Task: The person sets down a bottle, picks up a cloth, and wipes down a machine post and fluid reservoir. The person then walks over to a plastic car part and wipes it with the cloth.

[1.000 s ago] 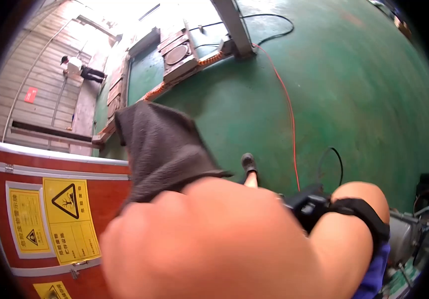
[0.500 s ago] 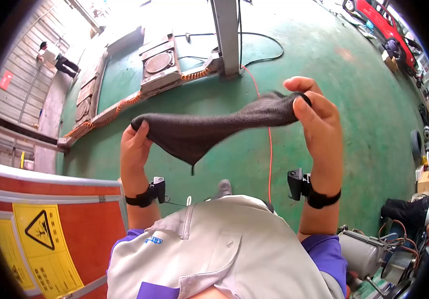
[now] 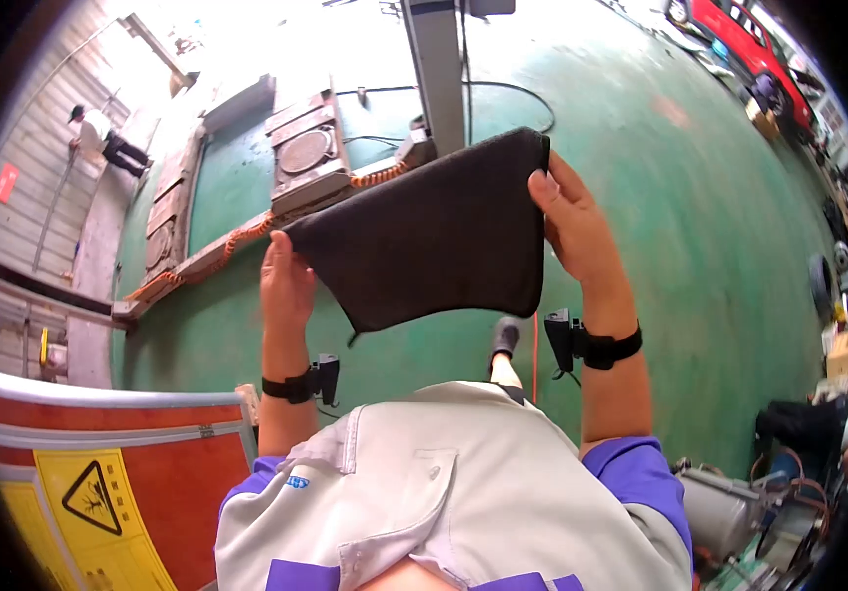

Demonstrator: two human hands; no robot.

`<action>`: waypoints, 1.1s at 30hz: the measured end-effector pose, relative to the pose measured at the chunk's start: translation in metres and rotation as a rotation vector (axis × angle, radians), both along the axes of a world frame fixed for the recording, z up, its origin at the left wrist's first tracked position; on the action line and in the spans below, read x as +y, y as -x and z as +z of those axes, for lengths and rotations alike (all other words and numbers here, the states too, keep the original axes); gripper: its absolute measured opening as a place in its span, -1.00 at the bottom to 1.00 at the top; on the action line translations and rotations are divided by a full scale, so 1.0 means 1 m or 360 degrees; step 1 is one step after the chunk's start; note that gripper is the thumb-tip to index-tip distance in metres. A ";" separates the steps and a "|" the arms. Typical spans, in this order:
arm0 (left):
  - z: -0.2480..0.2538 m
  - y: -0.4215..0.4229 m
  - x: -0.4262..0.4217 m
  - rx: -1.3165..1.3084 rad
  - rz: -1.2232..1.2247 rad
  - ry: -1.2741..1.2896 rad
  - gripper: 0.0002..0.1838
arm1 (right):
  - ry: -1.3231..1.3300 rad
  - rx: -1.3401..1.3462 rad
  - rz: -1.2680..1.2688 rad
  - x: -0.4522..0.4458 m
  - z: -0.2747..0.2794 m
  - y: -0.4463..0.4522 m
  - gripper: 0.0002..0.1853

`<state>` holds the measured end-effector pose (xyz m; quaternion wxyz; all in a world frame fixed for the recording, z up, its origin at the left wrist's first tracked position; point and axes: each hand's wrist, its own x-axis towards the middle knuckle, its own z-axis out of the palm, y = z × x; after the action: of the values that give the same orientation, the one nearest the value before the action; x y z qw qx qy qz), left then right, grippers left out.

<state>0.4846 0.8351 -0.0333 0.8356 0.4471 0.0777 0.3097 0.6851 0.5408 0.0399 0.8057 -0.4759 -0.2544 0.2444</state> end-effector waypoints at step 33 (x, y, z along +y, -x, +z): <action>0.051 -0.377 -0.002 0.0151 -0.0029 -0.0379 -0.77 | 0.0495 -0.0694 -0.0380 0.124 -0.039 -0.290 -0.67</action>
<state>0.8614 0.8327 0.0177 0.7747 0.5581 0.0758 0.2877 0.9751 0.6652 0.0008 0.6724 -0.6616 -0.3232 0.0761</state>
